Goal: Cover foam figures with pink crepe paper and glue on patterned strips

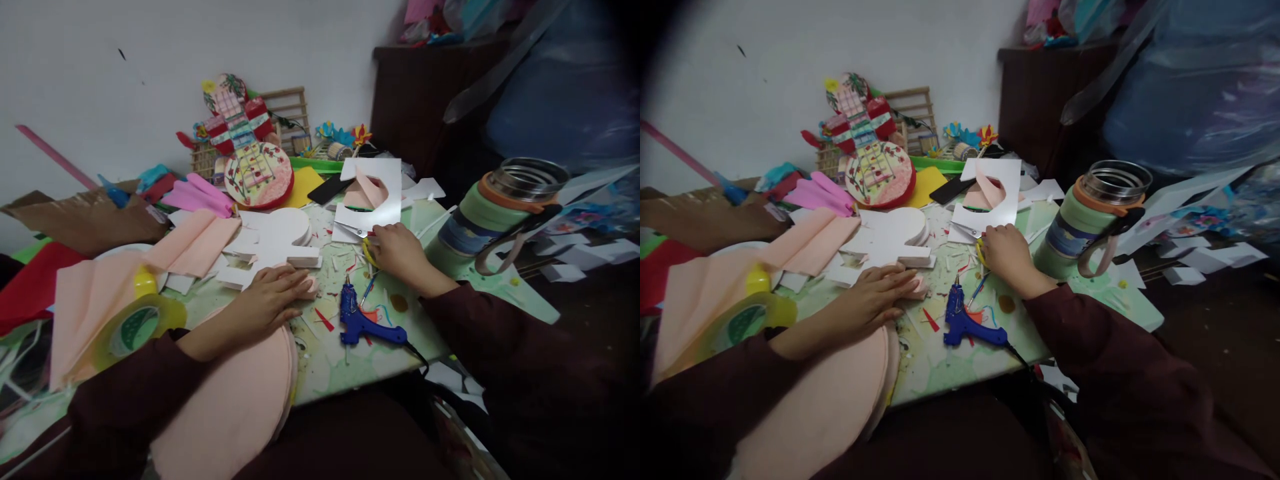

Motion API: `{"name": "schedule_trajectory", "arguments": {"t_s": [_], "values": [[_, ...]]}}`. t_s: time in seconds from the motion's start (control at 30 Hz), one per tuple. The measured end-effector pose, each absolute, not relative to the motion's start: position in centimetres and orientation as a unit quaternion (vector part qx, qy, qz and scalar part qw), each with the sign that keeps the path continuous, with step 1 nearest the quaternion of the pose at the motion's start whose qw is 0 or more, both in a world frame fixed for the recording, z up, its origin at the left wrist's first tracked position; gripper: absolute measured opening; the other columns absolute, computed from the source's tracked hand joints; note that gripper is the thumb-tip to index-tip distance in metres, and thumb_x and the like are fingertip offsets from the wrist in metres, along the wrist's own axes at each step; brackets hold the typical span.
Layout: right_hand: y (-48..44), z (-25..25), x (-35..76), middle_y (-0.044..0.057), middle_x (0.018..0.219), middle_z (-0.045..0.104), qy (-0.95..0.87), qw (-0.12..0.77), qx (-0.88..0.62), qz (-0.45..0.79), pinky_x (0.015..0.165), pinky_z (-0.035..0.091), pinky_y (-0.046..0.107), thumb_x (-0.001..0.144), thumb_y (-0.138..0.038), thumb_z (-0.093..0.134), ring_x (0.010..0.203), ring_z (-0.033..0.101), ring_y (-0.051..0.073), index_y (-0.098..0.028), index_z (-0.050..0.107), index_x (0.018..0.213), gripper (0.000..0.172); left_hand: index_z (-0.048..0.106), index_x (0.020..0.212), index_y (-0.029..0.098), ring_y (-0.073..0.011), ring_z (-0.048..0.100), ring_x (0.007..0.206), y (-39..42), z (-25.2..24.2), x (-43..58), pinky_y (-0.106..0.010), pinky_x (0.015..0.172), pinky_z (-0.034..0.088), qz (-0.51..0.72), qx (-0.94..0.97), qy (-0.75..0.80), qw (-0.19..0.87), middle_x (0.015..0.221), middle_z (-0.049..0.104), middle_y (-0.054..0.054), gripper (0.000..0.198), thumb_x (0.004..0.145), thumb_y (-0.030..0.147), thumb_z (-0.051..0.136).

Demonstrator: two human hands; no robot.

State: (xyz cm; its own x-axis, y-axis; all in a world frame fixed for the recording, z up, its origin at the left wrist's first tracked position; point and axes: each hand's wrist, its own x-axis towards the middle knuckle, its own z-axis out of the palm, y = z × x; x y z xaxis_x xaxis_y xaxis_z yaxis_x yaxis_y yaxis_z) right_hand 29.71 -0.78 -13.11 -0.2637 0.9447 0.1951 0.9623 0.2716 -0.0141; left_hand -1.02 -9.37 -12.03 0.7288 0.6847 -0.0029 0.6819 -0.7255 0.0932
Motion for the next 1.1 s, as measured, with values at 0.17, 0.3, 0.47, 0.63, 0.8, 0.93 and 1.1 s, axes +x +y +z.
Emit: {"name": "schedule_trajectory", "arguments": {"t_s": [0.17,0.3,0.47,0.63,0.8,0.93,1.1], "values": [[-4.1,-12.0,28.7,0.016,0.104,0.063,-0.815,0.139,-0.557,-0.083,0.083,0.037,0.038,0.087,-0.030,0.054,0.101,0.051,0.030,-0.012,0.064,0.101,0.024,0.034,0.147,0.028,-0.0314,0.033,0.137,-9.4,-11.9,-0.8,-0.052,0.108,0.029,0.025,0.928,0.369,0.038,0.150,0.041,-0.008,0.055,0.095,0.044,0.046],[-6.9,-11.9,28.4,0.015,0.114,0.061,-0.849,0.156,-0.503,-0.055,0.089,0.036,0.039,0.087,-0.030,0.055,0.107,0.049,0.029,-0.014,0.064,0.107,0.027,0.046,0.138,0.025,-0.0270,0.042,0.131,-9.0,-11.5,-0.3,-0.051,0.107,0.033,0.058,0.930,0.358,0.061,0.140,0.052,-0.008,0.042,0.098,0.036,0.044],[-5.0,-12.9,29.7,0.018,0.113,0.060,-0.809,0.145,-0.564,-0.083,0.087,0.035,0.038,0.081,-0.013,0.051,0.105,0.049,0.030,-0.009,0.059,0.115,0.036,0.060,0.119,0.021,-0.0201,0.059,0.107,-8.0,-10.9,1.1,-0.041,0.093,0.048,0.136,0.914,0.373,0.085,0.112,0.068,-0.007,0.026,0.096,0.027,0.048],[-1.7,-13.7,30.1,0.016,0.101,0.061,-0.804,0.101,-0.584,-0.044,0.073,0.032,0.033,0.078,-0.014,0.048,0.088,0.052,0.025,-0.008,0.062,0.105,0.030,0.068,0.100,0.018,-0.0206,0.064,0.089,-7.2,-11.6,2.3,-0.039,0.077,0.053,0.172,0.919,0.353,0.024,0.095,0.071,-0.009,0.019,0.094,0.024,0.051],[-1.2,-13.9,29.2,0.016,0.104,0.057,-0.790,0.099,-0.605,-0.022,0.064,0.030,0.032,0.074,-0.015,0.053,0.083,0.052,0.022,-0.009,0.063,0.101,0.030,0.070,0.091,0.015,-0.0200,0.064,0.081,-7.1,-12.2,2.9,-0.036,0.072,0.054,0.192,0.917,0.349,-0.027,0.090,0.071,-0.010,0.017,0.091,0.022,0.054],[-1.3,-14.1,29.1,0.016,0.108,0.056,-0.787,0.110,-0.607,-0.017,0.065,0.032,0.032,0.074,-0.016,0.054,0.090,0.051,0.024,-0.009,0.062,0.104,0.031,0.068,0.091,0.015,-0.0198,0.064,0.083,-7.3,-12.2,3.0,-0.035,0.075,0.054,0.198,0.919,0.337,-0.053,0.090,0.071,-0.009,0.015,0.091,0.019,0.054],[-1.4,-14.7,29.4,0.017,0.109,0.055,-0.790,0.128,-0.600,-0.021,0.065,0.030,0.033,0.079,-0.015,0.051,0.091,0.051,0.026,-0.009,0.061,0.103,0.027,0.067,0.089,0.015,-0.0190,0.063,0.083,-7.5,-12.1,2.9,-0.034,0.076,0.052,0.172,0.934,0.305,-0.073,0.088,0.071,-0.008,0.010,0.090,0.016,0.057]]}}
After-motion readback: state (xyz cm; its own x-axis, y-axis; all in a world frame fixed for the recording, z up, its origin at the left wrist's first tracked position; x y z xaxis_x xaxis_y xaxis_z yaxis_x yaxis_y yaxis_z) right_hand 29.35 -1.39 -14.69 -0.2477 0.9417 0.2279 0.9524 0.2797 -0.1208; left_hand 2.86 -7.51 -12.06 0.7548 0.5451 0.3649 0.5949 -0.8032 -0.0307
